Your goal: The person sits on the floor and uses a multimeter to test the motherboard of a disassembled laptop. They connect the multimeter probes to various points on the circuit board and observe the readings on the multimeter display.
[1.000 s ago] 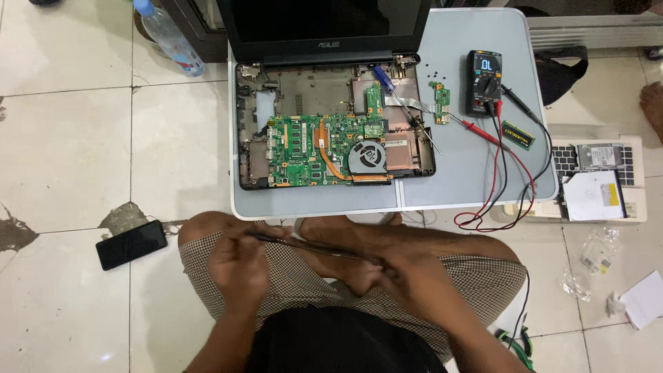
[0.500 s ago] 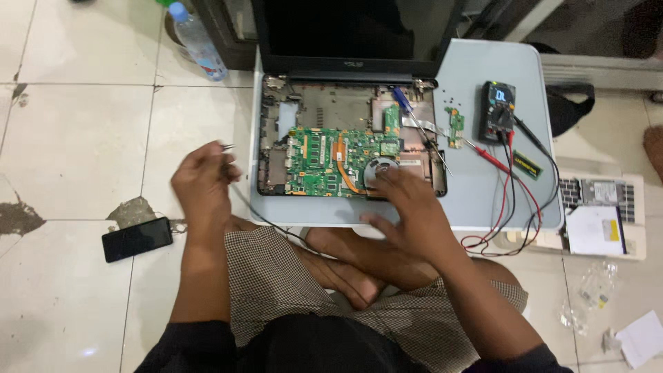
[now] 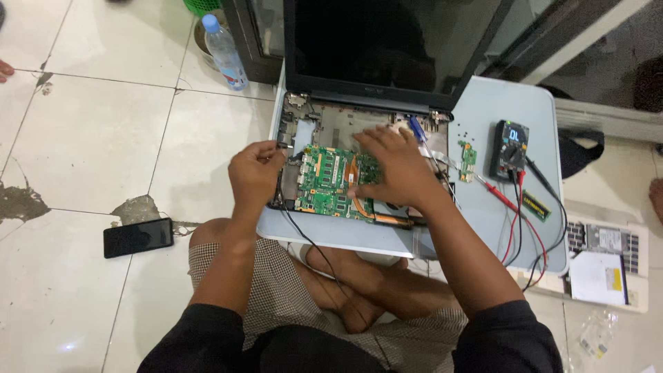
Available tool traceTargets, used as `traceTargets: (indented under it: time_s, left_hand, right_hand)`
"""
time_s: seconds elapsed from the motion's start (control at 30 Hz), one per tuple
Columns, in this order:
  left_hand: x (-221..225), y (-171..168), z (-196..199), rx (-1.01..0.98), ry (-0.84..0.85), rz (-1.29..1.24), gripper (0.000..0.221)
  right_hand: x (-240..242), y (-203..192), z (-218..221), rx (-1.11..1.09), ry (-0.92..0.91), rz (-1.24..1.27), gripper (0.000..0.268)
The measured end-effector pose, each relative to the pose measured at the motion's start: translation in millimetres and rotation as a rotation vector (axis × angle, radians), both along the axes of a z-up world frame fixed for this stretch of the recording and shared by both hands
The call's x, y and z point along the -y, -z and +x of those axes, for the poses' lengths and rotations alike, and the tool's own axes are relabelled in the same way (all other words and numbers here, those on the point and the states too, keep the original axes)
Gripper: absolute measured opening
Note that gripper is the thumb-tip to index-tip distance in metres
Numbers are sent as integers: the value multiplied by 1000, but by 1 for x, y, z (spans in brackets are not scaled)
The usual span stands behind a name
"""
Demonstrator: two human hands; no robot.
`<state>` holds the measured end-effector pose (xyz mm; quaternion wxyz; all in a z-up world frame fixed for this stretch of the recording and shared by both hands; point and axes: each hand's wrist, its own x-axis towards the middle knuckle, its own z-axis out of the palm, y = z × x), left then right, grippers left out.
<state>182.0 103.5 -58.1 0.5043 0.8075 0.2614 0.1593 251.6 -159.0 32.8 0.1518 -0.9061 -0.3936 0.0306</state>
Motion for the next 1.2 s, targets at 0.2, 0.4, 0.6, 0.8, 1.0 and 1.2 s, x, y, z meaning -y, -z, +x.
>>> traceTargets:
  time_s: [0.2,0.4,0.6,0.8,1.0,1.2]
  left_hand:
    - [19,11,-5,-14,-41,101,23]
    - [25,-8,-11,72,-13,109,20]
    - [25,-7,-14,176,-4,172,20]
    - [26,-7,-18,284,-30,173,20]
    - [21,8,-18,459,-48,199,20]
    - [18,12,-22,558,-30,173,22]
  right_hand:
    - [-17,2,-6,-196,-95,-311,138]
    - [-14,13,-8,-106,-134,-329,137]
    - [-14,11,-12,-114,-124,-244,138]
    - [-12,19,-11,-103,-144,-91,129]
    - [-10,19,-10,-155,-149,63,130]
    - [-7,19,-9,-128,-145,98,131]
